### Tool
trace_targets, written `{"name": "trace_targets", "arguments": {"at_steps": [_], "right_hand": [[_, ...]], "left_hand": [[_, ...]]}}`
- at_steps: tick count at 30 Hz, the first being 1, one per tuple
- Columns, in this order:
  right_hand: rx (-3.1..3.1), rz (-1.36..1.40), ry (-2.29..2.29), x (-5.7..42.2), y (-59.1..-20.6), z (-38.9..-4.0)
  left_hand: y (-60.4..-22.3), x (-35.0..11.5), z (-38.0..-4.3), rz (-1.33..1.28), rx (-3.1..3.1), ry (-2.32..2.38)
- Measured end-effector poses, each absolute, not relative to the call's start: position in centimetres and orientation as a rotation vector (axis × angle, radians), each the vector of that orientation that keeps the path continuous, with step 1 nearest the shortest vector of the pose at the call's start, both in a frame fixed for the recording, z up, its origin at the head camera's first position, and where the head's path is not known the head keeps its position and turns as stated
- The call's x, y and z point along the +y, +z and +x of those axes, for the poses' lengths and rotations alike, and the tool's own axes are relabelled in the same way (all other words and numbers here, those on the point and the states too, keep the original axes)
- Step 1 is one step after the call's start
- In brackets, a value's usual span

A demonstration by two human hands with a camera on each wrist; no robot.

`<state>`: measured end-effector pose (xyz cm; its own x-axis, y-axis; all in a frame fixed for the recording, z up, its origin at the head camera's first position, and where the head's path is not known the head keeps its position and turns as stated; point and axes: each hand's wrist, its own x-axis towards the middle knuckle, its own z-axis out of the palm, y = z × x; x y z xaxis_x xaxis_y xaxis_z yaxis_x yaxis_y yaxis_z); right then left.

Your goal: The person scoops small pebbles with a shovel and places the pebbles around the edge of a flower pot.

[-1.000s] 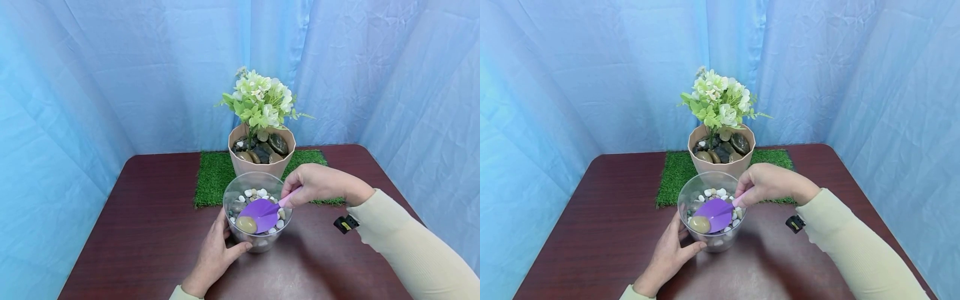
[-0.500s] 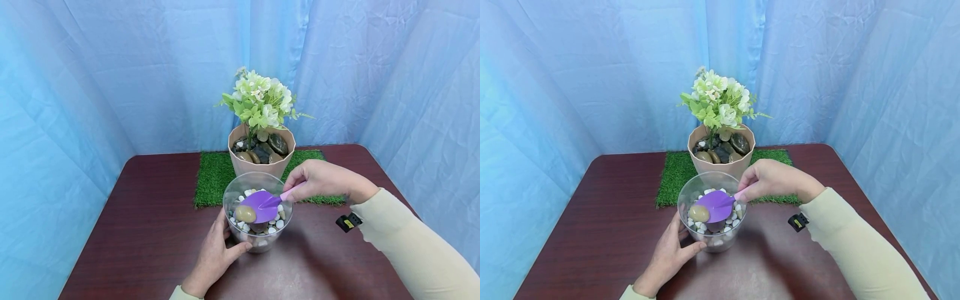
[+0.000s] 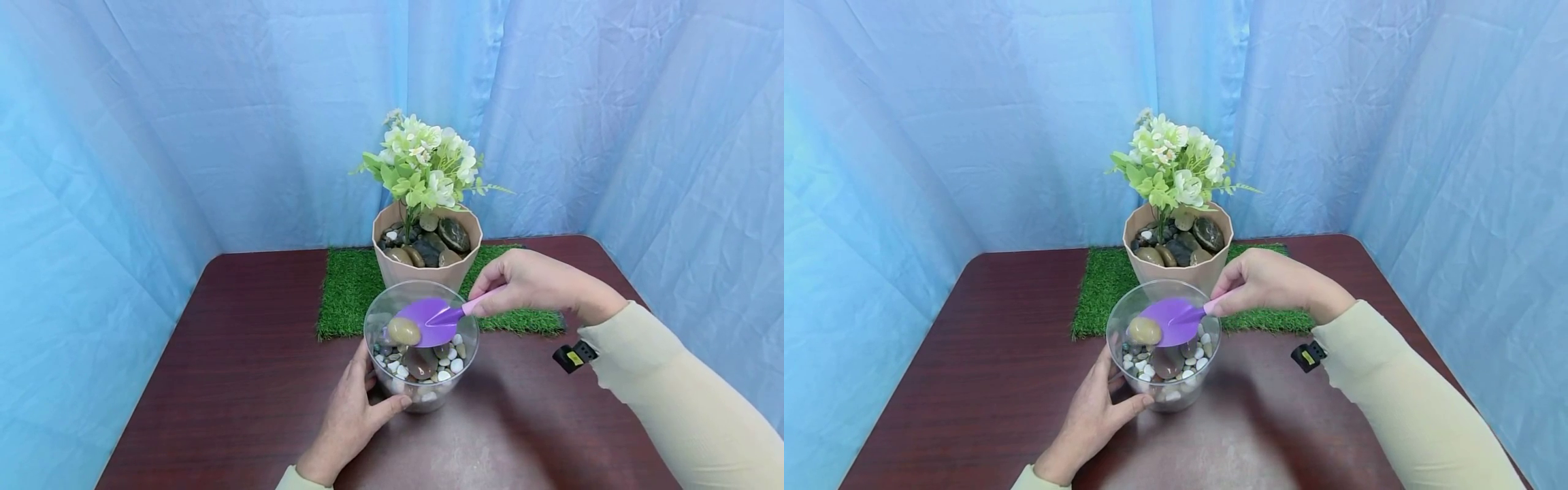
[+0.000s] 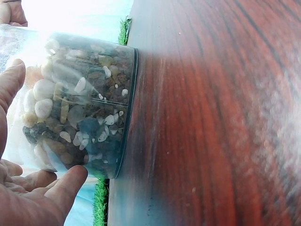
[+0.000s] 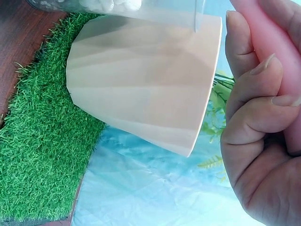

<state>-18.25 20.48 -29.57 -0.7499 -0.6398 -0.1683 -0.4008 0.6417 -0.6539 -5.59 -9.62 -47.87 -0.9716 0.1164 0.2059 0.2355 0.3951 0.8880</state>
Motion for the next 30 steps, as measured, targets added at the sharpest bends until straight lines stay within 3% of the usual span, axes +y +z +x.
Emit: {"name": "trace_targets", "arguments": {"at_steps": [30], "right_hand": [[2.645, -0.691, -0.817, 22.3, -27.5, -19.8]], "left_hand": [[-47.9, -9.7, -5.7, -0.318, -2.552, -1.6]]}}
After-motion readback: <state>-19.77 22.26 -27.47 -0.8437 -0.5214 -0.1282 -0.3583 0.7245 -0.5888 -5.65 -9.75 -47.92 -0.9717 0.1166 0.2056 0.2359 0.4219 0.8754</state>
